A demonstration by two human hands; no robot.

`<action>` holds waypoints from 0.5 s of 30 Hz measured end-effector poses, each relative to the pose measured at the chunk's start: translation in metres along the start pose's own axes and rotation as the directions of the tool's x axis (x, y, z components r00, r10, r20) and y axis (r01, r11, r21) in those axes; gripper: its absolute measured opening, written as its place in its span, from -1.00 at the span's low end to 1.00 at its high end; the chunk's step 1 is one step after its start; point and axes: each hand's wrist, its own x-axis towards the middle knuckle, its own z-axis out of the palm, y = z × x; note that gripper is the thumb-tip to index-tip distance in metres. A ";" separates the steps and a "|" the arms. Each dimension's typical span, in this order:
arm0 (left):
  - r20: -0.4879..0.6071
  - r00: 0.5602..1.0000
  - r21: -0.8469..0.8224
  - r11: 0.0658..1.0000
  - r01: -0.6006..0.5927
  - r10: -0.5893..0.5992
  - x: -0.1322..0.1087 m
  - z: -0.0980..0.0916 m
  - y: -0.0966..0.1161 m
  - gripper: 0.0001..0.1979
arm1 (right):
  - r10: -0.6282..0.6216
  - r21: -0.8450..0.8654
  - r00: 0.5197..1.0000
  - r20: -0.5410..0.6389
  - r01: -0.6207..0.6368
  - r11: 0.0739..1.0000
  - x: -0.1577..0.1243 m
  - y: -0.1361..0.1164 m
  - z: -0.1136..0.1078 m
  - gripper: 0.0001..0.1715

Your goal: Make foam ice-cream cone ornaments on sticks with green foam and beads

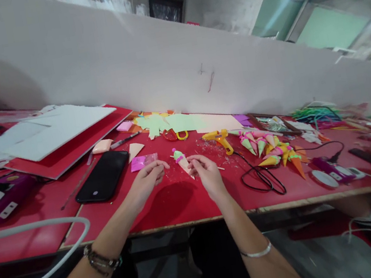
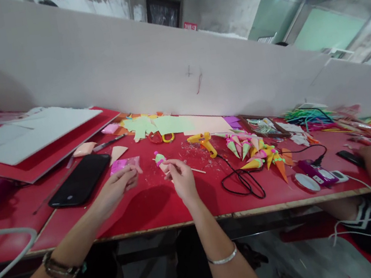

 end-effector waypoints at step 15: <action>-0.025 1.000 0.095 0.995 0.018 -0.016 -0.002 0.000 0.005 -0.86 | -0.013 -0.974 0.996 0.094 0.094 0.208 0.024 0.006 0.000 -0.70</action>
